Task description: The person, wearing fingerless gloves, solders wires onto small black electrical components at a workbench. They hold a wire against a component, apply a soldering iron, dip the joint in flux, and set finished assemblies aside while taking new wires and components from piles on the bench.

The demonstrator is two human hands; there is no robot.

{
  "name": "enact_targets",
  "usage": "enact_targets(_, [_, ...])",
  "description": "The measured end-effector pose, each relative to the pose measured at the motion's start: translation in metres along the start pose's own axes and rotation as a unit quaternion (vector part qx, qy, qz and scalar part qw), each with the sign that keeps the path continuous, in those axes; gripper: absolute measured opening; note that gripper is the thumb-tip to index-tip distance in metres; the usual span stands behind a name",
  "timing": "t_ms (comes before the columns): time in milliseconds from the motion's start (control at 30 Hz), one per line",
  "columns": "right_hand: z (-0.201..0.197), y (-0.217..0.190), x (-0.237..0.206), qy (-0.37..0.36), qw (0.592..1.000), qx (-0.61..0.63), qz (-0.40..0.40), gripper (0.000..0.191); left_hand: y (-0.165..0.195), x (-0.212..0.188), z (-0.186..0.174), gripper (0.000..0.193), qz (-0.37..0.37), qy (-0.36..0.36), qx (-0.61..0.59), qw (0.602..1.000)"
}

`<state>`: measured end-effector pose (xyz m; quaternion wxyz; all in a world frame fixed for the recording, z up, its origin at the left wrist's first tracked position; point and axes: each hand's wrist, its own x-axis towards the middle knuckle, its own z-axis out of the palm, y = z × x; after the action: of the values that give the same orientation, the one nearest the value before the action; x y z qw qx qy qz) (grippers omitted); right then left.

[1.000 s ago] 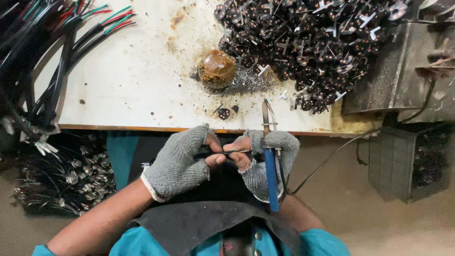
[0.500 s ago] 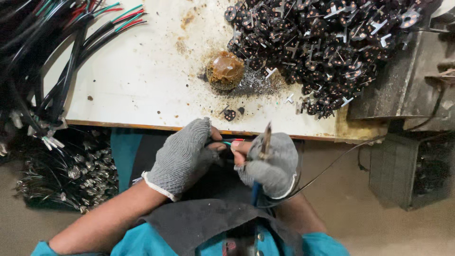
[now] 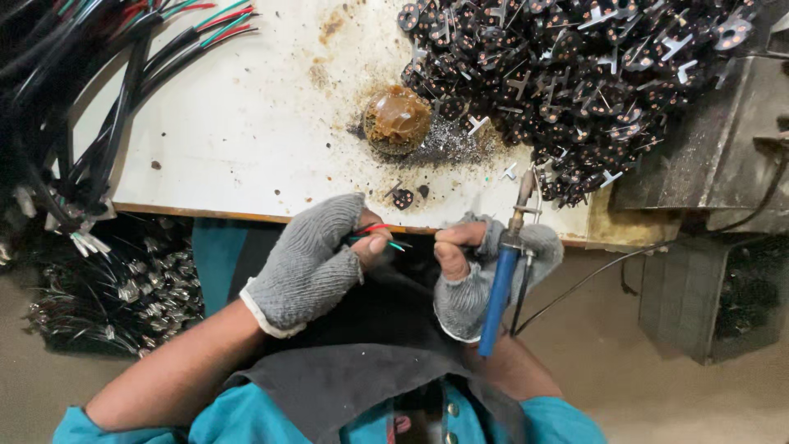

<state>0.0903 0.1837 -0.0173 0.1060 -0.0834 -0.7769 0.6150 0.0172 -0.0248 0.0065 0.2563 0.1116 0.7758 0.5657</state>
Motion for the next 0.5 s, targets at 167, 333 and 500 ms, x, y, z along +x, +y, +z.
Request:
enact_targets(167, [0.004,0.002,0.002,-0.118,0.990,0.011,0.077,0.023,0.003,-0.001,0.008,0.022,0.035,0.055,0.046,0.997])
enact_targets(333, [0.005,0.016,-0.004,-0.105,0.991,0.018,0.080,0.019,0.005,0.002,0.010,0.017,0.035,0.038,0.067,0.996])
enact_targets(500, [0.003,0.026,-0.012,-0.102,0.994,0.009,0.027,0.019,0.007,-0.001,0.008,0.014,0.059,0.032,0.058,0.996])
